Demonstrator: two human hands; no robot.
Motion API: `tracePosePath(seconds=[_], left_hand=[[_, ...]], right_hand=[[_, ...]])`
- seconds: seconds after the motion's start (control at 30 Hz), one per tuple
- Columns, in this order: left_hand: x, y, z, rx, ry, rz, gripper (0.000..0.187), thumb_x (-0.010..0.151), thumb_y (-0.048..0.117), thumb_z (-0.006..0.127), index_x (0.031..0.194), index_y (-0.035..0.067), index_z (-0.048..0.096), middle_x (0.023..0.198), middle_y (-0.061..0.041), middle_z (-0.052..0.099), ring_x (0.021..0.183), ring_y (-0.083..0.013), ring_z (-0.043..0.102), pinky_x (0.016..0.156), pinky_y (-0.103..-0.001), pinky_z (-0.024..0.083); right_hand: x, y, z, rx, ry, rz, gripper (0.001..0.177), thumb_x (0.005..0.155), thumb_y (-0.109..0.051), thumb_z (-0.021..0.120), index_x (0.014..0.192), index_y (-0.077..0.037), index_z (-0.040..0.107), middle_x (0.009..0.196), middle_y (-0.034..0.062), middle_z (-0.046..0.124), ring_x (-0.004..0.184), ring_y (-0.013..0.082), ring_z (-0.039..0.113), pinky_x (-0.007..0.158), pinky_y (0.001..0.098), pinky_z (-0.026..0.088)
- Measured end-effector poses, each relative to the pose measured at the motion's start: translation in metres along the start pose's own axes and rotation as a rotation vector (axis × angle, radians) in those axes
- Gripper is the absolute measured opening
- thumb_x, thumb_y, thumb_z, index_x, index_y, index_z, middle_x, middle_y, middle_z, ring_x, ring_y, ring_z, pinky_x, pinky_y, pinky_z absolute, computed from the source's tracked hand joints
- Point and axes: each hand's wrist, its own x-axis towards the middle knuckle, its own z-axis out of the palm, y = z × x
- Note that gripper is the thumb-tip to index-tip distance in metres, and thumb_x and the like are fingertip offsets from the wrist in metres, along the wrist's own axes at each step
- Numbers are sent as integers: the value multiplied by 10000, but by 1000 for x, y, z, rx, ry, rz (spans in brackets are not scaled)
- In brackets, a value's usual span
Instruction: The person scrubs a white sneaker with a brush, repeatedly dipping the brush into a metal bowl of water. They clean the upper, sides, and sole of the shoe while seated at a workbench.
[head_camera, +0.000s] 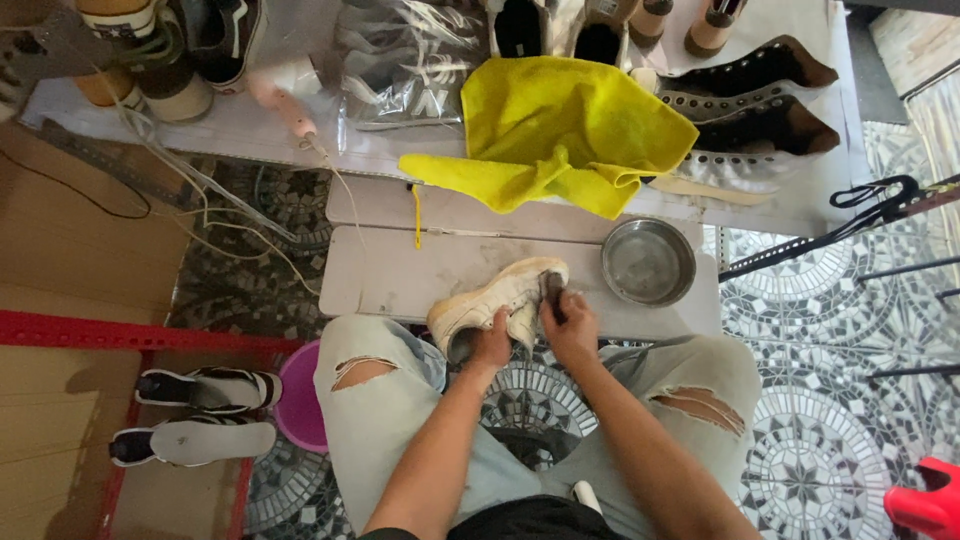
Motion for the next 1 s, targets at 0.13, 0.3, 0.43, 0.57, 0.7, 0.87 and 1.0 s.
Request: tracePosePath(seconds=[0.13, 0.3, 0.43, 0.57, 0.7, 0.87, 1.0], left_hand=[[-42, 59, -17, 70, -8, -45, 815, 1139, 625, 516, 1714, 53, 436, 1778, -216, 411, 1673, -359, 356, 1385, -573, 249], [-12, 22, -13, 84, -49, -81, 900, 1110, 708, 438, 1687, 19, 480, 1746, -270, 455, 1656, -416, 384, 1391, -590, 237], [-29, 37, -15, 109, -14, -93, 893, 1092, 679, 512, 1651, -17, 523, 1710, -293, 497, 1630, -438, 422, 1377, -596, 267], [-22, 26, -11, 107, 7, -68, 890, 1095, 661, 544, 1656, -28, 495, 1705, -316, 484, 1627, -473, 410, 1373, -617, 251], [-30, 28, -13, -22, -4, 63, 776, 1153, 531, 534, 1692, -16, 420, 1717, -320, 445, 1616, -512, 383, 1359, -665, 259], [-16, 1, -12, 15, 8, 91, 737, 1148, 499, 588, 1674, -2, 461, 1722, -295, 455, 1612, -474, 403, 1357, -644, 282], [3, -28, -5, 109, 21, 28, 685, 1161, 522, 563, 1682, 88, 461, 1716, -219, 487, 1604, -408, 445, 1360, -628, 293]], right_hand=[[12, 19, -10, 30, 137, 55, 286, 1084, -231, 746, 911, -15, 672, 902, 184, 641, 832, 387, 701, 708, 423, 574], [6, 24, -8, 100, 112, 13, 340, 1048, -195, 806, 799, -31, 645, 844, 173, 612, 768, 336, 653, 650, 323, 481], [11, 10, -14, 94, 198, 89, 302, 1070, -248, 786, 913, -3, 707, 906, 210, 634, 844, 367, 674, 702, 377, 517], [6, 3, -2, 15, 60, -64, 304, 1009, -276, 832, 952, 12, 753, 900, 290, 685, 920, 540, 704, 712, 570, 570], [10, -19, 0, -118, 32, 81, 357, 1053, -296, 761, 1186, 35, 771, 1138, 293, 750, 1119, 519, 725, 930, 624, 618], [13, -10, -4, -281, -180, -60, 522, 1087, -501, 649, 1383, -74, 697, 1061, 169, 646, 920, 475, 735, 720, 598, 622], [31, -28, -14, -280, -274, -93, 416, 1061, -460, 673, 1072, -56, 771, 1037, 165, 697, 991, 452, 757, 792, 566, 660]])
